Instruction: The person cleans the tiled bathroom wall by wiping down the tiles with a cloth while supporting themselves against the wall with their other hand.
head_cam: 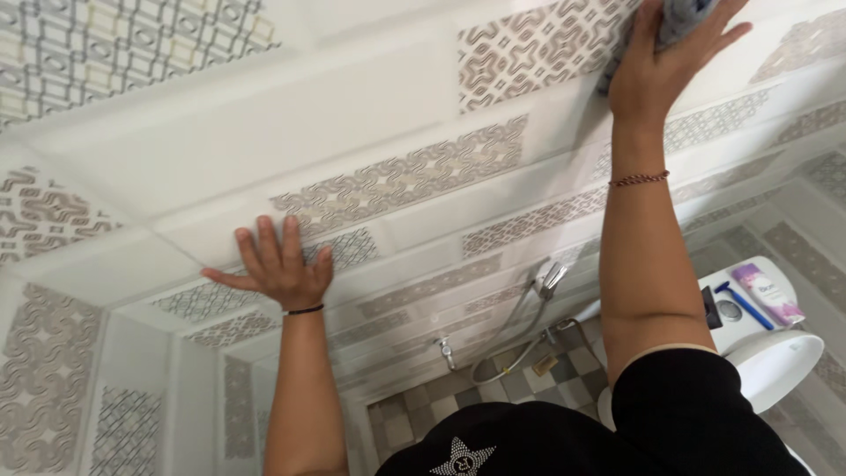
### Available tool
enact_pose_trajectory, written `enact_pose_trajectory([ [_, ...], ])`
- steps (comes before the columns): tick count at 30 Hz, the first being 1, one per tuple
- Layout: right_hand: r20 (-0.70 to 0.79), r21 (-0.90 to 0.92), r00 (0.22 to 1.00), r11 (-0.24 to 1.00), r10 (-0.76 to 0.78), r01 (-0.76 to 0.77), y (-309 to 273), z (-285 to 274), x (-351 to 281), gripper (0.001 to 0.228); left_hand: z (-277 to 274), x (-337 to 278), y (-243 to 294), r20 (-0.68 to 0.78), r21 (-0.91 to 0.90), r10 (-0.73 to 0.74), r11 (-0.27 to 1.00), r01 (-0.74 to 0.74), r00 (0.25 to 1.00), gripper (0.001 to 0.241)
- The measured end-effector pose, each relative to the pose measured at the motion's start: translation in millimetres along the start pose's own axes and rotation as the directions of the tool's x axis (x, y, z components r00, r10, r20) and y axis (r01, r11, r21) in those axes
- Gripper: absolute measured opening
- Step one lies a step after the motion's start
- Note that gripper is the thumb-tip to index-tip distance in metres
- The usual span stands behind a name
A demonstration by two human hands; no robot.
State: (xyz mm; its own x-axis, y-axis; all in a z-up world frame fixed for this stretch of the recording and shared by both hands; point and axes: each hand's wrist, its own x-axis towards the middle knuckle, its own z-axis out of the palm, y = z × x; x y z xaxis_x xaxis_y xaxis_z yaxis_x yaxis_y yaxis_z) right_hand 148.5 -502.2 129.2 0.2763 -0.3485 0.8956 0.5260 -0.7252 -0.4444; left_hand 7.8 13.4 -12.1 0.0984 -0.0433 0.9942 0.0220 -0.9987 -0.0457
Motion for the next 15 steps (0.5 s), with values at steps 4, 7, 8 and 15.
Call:
enact_pose_trajectory([
  [4,0.1,-0.168,0.99,0.979,-0.097,0.113,-94.0,35.2,-38.7,0.082,-3.5,-3.8,-3.4,0.03,-0.044,-0.005,0.999,0.007,1.0,0.056],
  [7,0.306,-0.149,0.909,0.928,-0.284,0.341,-174.1,48.5,-58.9,0.071,-3.7,-1.3,-3.9,0.001,-0.076,-0.002,0.997,0.002,1.0,0.056],
  [8,0.304,-0.143,0.872,0.886,-0.384,0.44,-186.0,51.4,-53.4,0.073,-3.5,-0.8,-3.6,0.006,-0.076,-0.006,0.997,0.007,1.0,0.056],
  [15,0.277,-0.104,0.812,0.824,-0.514,0.557,-189.1,41.4,-69.2,0.075,-8.2,3.0,-3.3,-0.027,-0.104,0.019,0.994,-0.022,0.999,0.056],
])
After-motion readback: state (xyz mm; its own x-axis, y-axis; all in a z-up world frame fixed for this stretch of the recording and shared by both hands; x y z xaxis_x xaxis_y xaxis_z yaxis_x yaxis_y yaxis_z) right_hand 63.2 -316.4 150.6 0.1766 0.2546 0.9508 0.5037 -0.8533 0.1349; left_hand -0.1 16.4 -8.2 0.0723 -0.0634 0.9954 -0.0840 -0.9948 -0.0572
